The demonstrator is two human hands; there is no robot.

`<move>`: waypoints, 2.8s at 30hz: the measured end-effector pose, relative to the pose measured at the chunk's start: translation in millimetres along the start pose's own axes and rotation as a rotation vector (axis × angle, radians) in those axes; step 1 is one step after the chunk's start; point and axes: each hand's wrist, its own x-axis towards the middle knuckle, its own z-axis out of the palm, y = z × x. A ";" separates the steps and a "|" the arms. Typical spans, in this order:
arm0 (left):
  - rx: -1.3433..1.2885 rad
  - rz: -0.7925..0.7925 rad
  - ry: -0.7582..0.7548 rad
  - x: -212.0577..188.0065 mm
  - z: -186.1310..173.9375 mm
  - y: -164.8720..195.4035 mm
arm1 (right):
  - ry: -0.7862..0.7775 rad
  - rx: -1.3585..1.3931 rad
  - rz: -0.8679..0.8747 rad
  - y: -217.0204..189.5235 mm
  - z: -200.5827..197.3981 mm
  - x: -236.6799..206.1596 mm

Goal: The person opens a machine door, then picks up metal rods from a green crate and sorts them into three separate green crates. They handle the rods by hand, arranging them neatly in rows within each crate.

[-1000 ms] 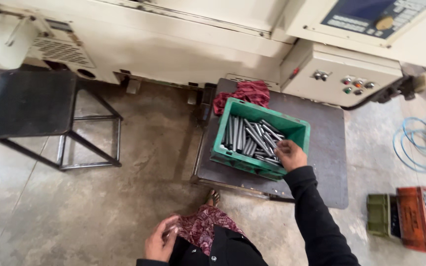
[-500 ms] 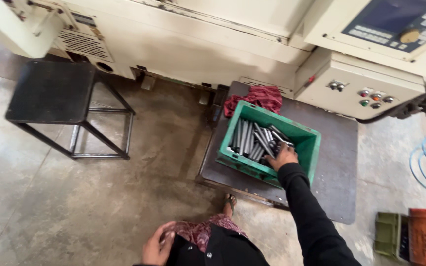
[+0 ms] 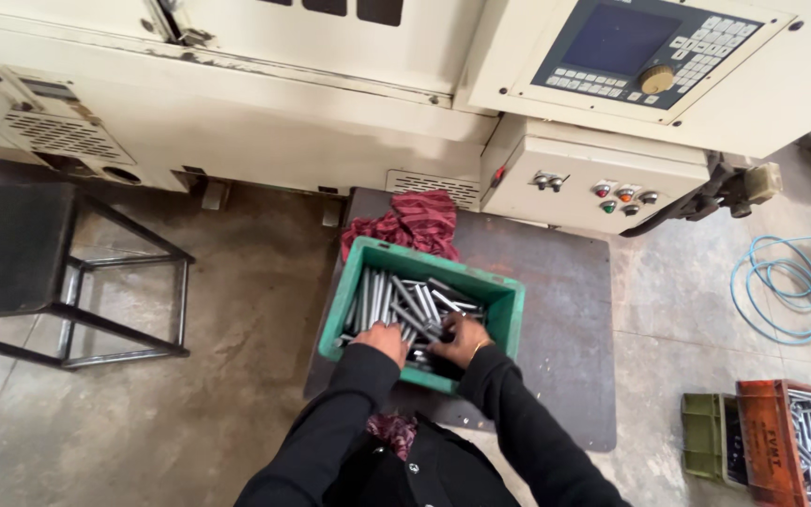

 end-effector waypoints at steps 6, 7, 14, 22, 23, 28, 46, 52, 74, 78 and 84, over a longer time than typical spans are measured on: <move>0.144 -0.187 -0.007 148.5 48.0 73.4 | -0.141 -0.068 0.040 87.0 -44.8 70.2; 0.079 -0.236 -0.029 168.6 50.5 80.5 | -0.161 -0.069 0.046 98.2 -52.2 83.3; 0.082 -0.290 -0.140 246.9 55.5 82.6 | -0.234 -0.076 0.094 130.8 -66.6 153.6; 0.176 -0.274 0.044 274.5 37.4 38.2 | -0.061 0.094 0.058 130.3 -28.5 214.3; 0.109 -0.231 0.074 268.4 24.9 24.1 | 0.002 0.168 0.033 126.5 -21.1 218.6; -0.230 -0.203 0.257 185.6 -34.8 -81.7 | 0.217 0.271 0.075 87.2 23.3 219.7; -0.467 -0.954 0.244 -406.3 90.9 -510.9 | -0.531 0.015 -0.811 -339.1 449.7 0.6; -0.495 -0.875 0.607 -498.3 43.5 -647.4 | -0.732 -0.078 -0.941 -483.9 595.9 -51.5; -0.787 -1.492 1.141 -796.6 -196.1 -1269.1 | -1.138 -0.315 -1.947 -1304.3 1172.3 -60.3; -0.754 -1.419 1.287 -838.4 -214.9 -1356.9 | -1.365 -0.334 -1.959 -1370.4 1251.4 -89.8; -0.659 -1.528 1.531 -973.3 -251.1 -1494.0 | -1.504 -0.468 -1.874 -1457.6 1361.7 -109.3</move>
